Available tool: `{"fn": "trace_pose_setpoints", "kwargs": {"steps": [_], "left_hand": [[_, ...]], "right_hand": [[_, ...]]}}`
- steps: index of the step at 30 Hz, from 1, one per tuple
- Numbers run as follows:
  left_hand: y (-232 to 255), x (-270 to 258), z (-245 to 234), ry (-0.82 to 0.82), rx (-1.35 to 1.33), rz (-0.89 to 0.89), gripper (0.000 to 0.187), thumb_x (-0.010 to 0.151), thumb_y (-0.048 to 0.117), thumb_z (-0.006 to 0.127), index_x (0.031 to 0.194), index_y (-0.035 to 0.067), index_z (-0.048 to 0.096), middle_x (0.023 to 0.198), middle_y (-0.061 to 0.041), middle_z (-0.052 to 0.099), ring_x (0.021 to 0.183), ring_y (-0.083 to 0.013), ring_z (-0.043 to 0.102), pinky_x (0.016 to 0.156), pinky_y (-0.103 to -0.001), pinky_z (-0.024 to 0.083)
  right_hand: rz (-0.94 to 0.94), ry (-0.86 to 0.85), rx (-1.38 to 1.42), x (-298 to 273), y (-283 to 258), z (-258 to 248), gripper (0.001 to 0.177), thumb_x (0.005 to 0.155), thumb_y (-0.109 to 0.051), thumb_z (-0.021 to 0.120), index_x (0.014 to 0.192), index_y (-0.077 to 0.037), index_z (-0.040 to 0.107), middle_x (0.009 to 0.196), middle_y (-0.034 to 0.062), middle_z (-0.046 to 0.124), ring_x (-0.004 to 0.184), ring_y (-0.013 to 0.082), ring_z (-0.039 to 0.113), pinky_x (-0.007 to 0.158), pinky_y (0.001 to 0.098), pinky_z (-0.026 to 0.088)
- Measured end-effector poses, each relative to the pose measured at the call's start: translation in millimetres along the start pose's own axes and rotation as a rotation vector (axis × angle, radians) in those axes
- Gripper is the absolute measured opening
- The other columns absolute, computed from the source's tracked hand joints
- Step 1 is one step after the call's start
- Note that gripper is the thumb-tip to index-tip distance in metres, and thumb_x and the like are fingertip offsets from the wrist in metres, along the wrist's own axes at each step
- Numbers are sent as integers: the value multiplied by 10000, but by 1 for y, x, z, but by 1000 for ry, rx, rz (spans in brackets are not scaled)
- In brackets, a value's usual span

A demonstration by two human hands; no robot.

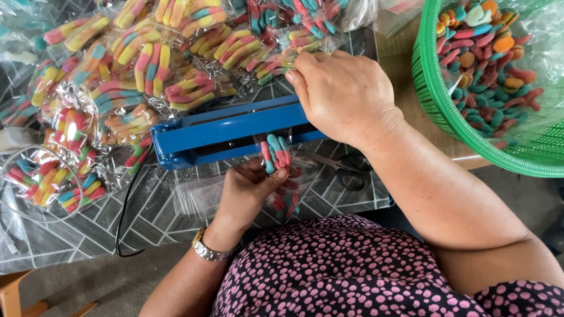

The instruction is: Packing gummy candies into small plastic bags and sealing them with a manual heat sealer.

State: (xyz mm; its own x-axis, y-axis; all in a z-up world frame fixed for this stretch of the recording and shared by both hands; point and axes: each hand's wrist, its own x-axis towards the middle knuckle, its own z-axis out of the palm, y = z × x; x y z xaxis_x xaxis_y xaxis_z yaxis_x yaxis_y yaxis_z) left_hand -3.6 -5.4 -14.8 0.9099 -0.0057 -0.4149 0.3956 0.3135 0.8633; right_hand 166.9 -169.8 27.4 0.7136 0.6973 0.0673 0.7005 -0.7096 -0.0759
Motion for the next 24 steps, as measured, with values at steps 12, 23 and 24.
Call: {"fn": "trace_pose_setpoints", "kwargs": {"steps": [12, 23, 24], "left_hand": [[2, 1, -1, -46, 77, 69, 320, 882, 150, 740, 1134, -48, 733, 1076, -178, 806, 833, -228, 812, 686, -268, 671], [-3, 5, 2, -1, -16, 142, 195, 899, 98, 771, 756, -34, 756, 795, -134, 754, 715, -239, 808, 475, -219, 611], [-1, 4, 2, -29, -37, 120, 167, 901, 113, 757, 863, -50, 758, 868, -170, 779, 698, -230, 795, 526, -253, 636]], "right_hand": [[45, -89, 4, 3, -3, -8, 368, 1161, -370, 385, 1250, -109, 629, 886, 51, 735, 782, 351, 693, 570, 523, 559], [101, -158, -32, 6, -12, -20, 492, 1149, -372, 312, 1484, -69, 505, 958, 107, 757, 850, 373, 710, 614, 541, 570], [100, -159, -21, 6, -11, -18, 468, 1151, -367, 307, 1450, -70, 512, 968, 119, 748, 858, 386, 704, 632, 549, 567]]}}
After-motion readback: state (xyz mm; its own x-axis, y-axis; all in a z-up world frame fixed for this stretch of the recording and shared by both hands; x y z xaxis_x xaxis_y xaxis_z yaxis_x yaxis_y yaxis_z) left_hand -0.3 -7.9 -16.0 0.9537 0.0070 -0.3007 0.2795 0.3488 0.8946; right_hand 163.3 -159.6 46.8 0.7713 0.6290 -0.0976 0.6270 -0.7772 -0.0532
